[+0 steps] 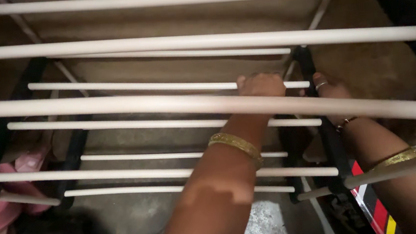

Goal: The person assembles a collapsible drying rack by inserting white horizontal bars into the side supports. They adjust the bars to ensure they are properly seated and aligned within the frame.

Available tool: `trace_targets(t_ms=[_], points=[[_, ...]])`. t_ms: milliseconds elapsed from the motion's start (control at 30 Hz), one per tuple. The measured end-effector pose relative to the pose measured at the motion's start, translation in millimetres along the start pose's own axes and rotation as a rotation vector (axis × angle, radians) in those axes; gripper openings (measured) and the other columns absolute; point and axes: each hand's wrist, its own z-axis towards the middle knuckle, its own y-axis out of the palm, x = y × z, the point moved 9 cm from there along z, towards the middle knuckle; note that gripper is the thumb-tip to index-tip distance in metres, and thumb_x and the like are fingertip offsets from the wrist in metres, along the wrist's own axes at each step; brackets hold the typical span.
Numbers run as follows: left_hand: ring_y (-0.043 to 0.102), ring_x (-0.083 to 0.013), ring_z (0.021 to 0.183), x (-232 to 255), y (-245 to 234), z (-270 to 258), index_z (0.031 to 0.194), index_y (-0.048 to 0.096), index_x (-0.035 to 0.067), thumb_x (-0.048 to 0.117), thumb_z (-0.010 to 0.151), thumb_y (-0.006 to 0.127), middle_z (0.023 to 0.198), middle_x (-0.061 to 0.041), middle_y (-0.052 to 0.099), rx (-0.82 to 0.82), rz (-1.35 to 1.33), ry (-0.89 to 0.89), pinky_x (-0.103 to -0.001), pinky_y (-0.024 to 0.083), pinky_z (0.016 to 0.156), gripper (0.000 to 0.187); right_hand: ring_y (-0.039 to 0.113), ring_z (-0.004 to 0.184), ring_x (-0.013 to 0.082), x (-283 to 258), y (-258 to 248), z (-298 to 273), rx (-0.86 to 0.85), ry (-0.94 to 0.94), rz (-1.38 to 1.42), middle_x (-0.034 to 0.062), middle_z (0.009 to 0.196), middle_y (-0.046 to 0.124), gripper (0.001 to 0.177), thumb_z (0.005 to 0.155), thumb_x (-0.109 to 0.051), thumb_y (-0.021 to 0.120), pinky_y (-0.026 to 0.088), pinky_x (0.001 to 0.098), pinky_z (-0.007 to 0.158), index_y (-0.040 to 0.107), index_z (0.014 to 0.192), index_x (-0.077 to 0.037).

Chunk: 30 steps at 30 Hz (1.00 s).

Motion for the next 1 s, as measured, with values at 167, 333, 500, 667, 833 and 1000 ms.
trace_targets(t_ms=[167, 333, 500, 667, 833, 1000], points=[[0.073, -0.0278, 0.1, -0.6, 1.2, -0.2, 0.092, 0.081, 0.016, 0.023, 0.091, 0.058, 0.099, -0.012, 0.078, 0.115, -0.033, 0.002, -0.057, 0.033, 0.106, 0.024, 0.069, 0.067, 0.0292, -17.3, -1.7, -6.2, 0.033, -0.158, -0.338, 0.023, 0.081, 0.072, 0.063, 0.104, -0.052, 0.052, 0.054, 0.0441, 0.063, 0.074, 0.097, 0.007], [0.074, -0.0282, 0.1, -1.0, 7.4, 13.9, 0.091, 0.081, 0.018, 0.019, 0.09, 0.057, 0.098, -0.011, 0.078, 0.16, -0.022, -0.062, -0.055, 0.034, 0.106, 0.024, 0.07, 0.073, 0.0455, -28.6, -10.6, -1.2, 0.162, -0.194, -0.627, 0.0341, 0.075, 0.067, 0.071, 0.106, -0.054, 0.051, 0.051, 0.0559, 0.07, 0.07, 0.089, 0.012], [0.073, -0.027, 0.099, 2.6, 8.7, 15.8, 0.089, 0.081, 0.018, 0.019, 0.083, 0.063, 0.099, -0.009, 0.077, 0.157, -0.02, 0.002, -0.055, 0.039, 0.102, 0.019, 0.071, 0.075, 0.0487, -25.4, -11.3, 1.3, 0.177, -0.132, -0.703, 0.037, 0.077, 0.068, 0.075, 0.107, -0.056, 0.051, 0.052, 0.0541, 0.073, 0.07, 0.093, 0.015], [0.074, -0.0289, 0.1, 1.7, 6.7, 7.6, 0.093, 0.081, 0.016, 0.025, 0.091, 0.061, 0.101, -0.013, 0.077, 0.095, 0.017, 0.067, -0.055, 0.044, 0.1, 0.022, 0.072, 0.08, 0.0406, -29.5, -5.5, -5.3, 0.071, -0.263, -0.606, 0.0292, 0.085, 0.072, 0.067, 0.104, -0.056, 0.046, 0.053, 0.0514, 0.076, 0.073, 0.101, 0.005], [0.068, -0.0379, 0.101, 5.4, -39.0, -5.6, 0.099, 0.076, 0.006, 0.035, 0.09, 0.066, 0.105, -0.02, 0.073, 0.357, -0.084, 0.289, -0.052, 0.049, 0.086, 0.033, 0.071, 0.092, 0.0398, -36.9, -10.1, 5.4, 0.049, -0.12, -0.686, 0.0286, 0.099, 0.074, 0.068, 0.105, -0.058, 0.049, 0.052, 0.0469, 0.087, 0.072, 0.115, 0.005], [0.067, -0.0346, 0.113, -60.2, -48.9, 39.8, 0.114, 0.074, 0.009, 0.028, 0.096, 0.061, 0.117, -0.019, 0.071, 0.211, 0.112, 0.007, -0.047, 0.049, 0.1, 0.03, 0.068, 0.105, 0.0288, -63.5, 14.5, 21.3, -0.028, -0.305, -0.446, 0.0168, 0.12, 0.074, 0.053, 0.094, -0.047, 0.053, 0.05, 0.0396, 0.091, 0.062, 0.132, -0.011]])
